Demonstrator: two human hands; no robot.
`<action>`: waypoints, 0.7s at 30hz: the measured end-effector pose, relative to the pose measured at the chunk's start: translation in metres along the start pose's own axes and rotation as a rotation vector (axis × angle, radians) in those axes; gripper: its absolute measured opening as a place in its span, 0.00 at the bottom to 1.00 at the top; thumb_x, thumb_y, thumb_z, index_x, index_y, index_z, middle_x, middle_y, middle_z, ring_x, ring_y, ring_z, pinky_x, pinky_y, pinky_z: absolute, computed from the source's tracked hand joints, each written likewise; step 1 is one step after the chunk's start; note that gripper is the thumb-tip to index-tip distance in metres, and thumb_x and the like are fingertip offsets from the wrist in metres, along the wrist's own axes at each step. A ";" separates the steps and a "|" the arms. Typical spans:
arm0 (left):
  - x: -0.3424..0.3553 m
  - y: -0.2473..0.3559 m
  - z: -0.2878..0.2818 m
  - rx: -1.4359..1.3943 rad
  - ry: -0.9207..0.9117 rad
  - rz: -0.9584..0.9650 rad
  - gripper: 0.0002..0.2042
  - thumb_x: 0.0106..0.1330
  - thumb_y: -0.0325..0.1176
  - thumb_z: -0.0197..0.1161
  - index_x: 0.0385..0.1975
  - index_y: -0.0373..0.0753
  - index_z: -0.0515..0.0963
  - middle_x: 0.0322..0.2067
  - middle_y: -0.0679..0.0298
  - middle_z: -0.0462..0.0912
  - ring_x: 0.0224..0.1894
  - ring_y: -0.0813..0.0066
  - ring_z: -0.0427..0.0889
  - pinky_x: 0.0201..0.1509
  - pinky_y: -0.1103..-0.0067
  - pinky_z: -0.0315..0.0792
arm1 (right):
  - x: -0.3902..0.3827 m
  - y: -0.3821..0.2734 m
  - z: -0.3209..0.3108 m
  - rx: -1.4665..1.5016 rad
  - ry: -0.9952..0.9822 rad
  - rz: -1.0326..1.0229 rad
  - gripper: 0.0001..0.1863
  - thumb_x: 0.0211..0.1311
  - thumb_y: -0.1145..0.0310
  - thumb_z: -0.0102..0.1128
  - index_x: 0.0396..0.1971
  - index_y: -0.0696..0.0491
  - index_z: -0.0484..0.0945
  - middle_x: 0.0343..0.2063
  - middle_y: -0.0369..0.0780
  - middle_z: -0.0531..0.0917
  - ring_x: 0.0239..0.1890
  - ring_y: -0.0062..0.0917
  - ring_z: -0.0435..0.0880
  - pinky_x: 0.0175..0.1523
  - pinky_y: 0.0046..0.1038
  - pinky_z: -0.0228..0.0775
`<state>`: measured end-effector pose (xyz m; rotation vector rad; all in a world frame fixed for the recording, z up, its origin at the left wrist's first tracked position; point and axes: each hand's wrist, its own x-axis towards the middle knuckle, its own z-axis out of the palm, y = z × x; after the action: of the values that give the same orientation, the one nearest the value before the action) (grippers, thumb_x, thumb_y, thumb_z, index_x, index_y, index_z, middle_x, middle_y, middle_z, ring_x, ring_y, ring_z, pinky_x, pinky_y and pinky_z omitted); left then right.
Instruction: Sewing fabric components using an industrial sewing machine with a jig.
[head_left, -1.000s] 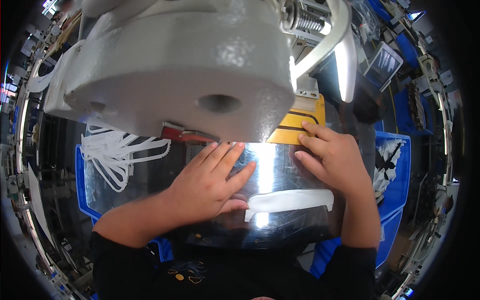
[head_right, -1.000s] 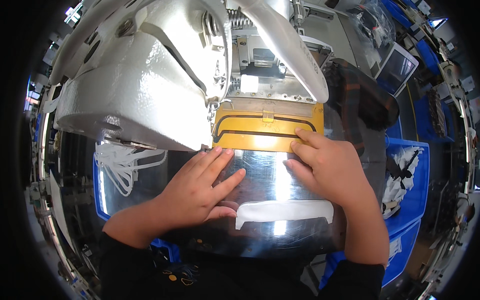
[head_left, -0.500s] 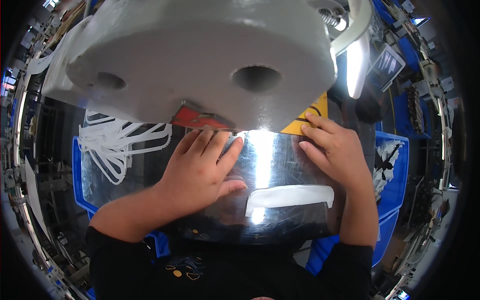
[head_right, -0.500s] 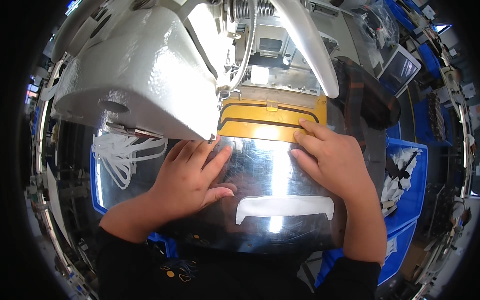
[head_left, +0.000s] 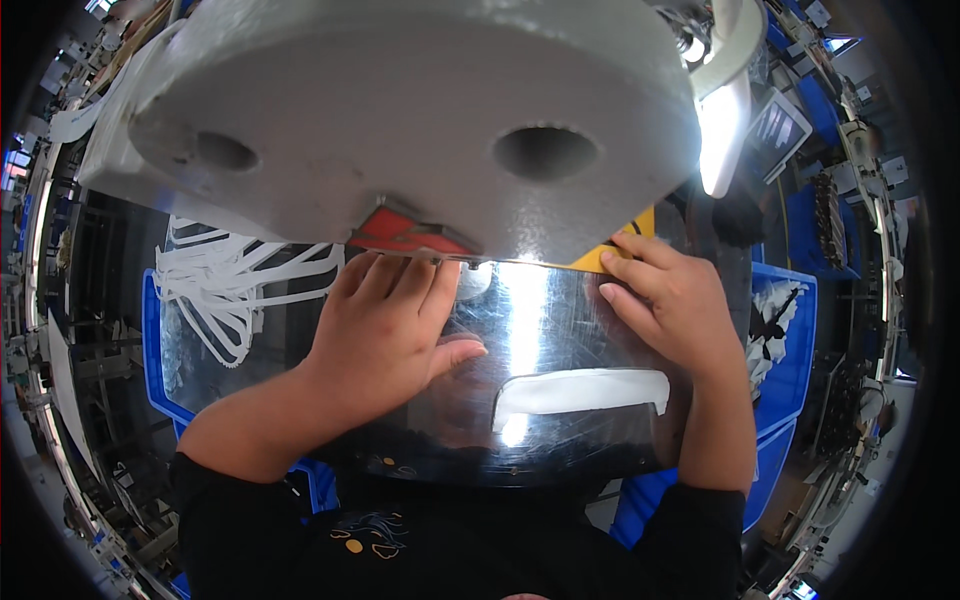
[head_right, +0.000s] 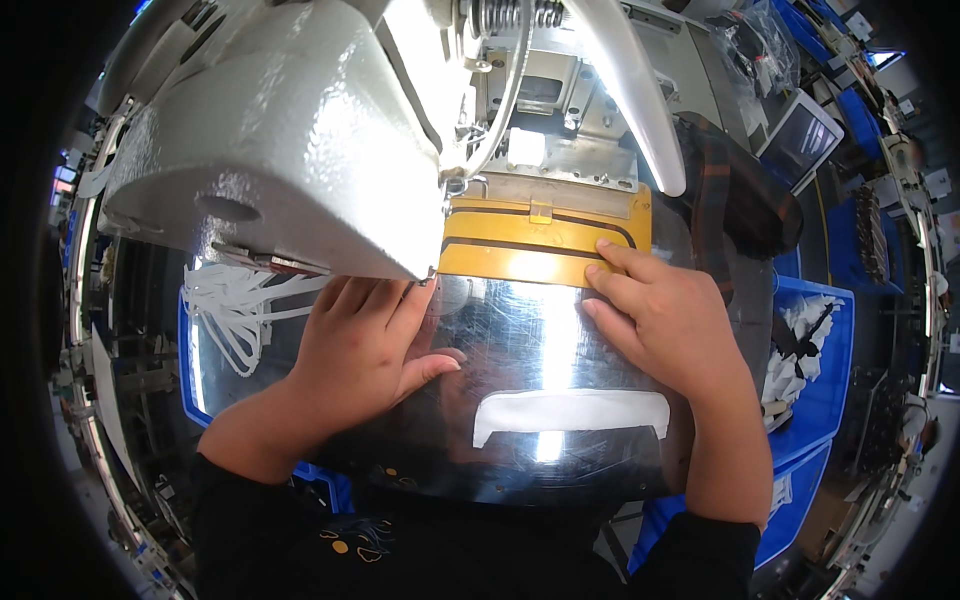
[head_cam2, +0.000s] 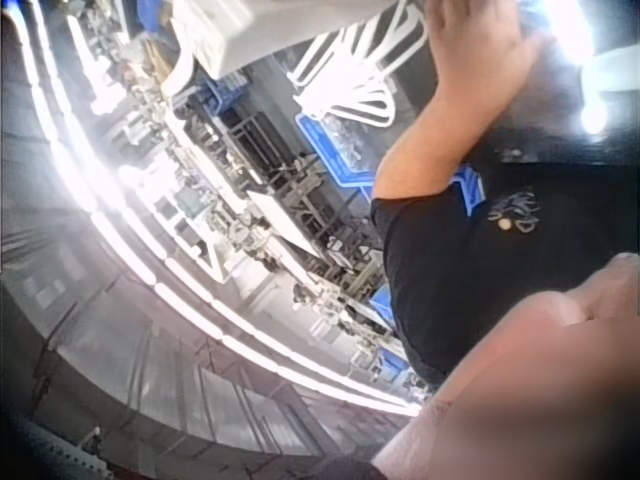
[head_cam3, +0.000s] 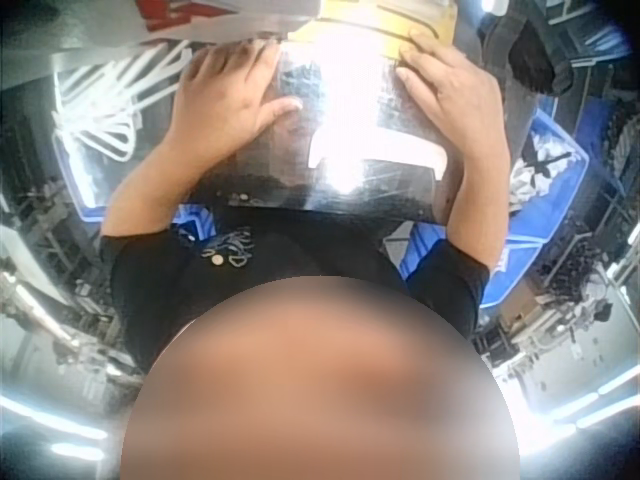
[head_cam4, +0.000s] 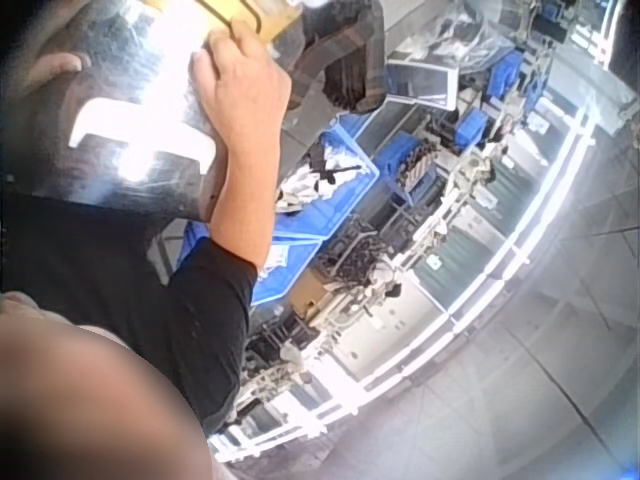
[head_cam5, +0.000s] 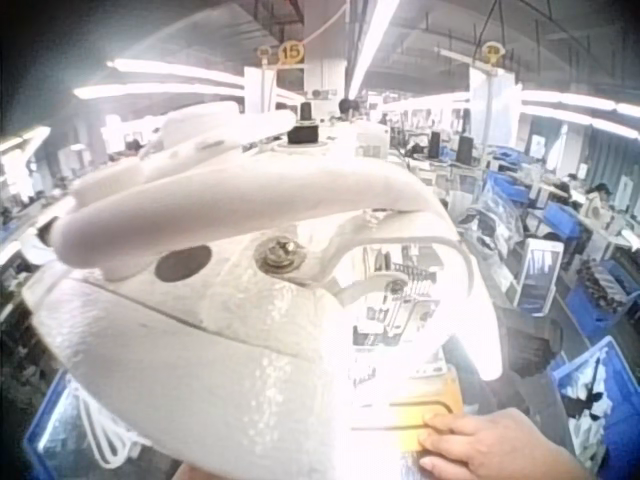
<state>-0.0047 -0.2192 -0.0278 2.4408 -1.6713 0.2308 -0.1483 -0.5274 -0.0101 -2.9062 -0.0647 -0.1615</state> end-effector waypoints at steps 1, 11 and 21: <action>0.000 0.000 0.000 -0.001 0.001 0.002 0.37 0.62 0.60 0.77 0.61 0.35 0.79 0.52 0.58 0.80 0.53 0.61 0.82 0.66 0.62 0.77 | 0.000 0.000 0.000 -0.001 0.000 0.002 0.16 0.70 0.58 0.72 0.50 0.51 0.93 0.59 0.42 0.91 0.47 0.34 0.94 0.50 0.34 0.85; 0.001 -0.002 -0.002 0.003 -0.003 0.008 0.37 0.66 0.57 0.75 0.64 0.34 0.78 0.53 0.56 0.79 0.56 0.58 0.81 0.67 0.60 0.75 | -0.001 -0.005 -0.001 0.013 0.016 -0.026 0.15 0.69 0.59 0.73 0.48 0.51 0.93 0.57 0.42 0.91 0.44 0.35 0.94 0.48 0.33 0.85; 0.000 -0.003 0.001 -0.025 -0.021 -0.011 0.36 0.66 0.56 0.76 0.66 0.36 0.78 0.59 0.54 0.77 0.65 0.54 0.76 0.74 0.56 0.71 | 0.001 -0.010 0.005 0.051 0.042 -0.088 0.13 0.68 0.62 0.74 0.48 0.49 0.93 0.55 0.39 0.92 0.40 0.32 0.93 0.43 0.32 0.85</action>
<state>-0.0014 -0.2186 -0.0290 2.4420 -1.6590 0.1824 -0.1478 -0.5167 -0.0123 -2.8497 -0.1866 -0.2318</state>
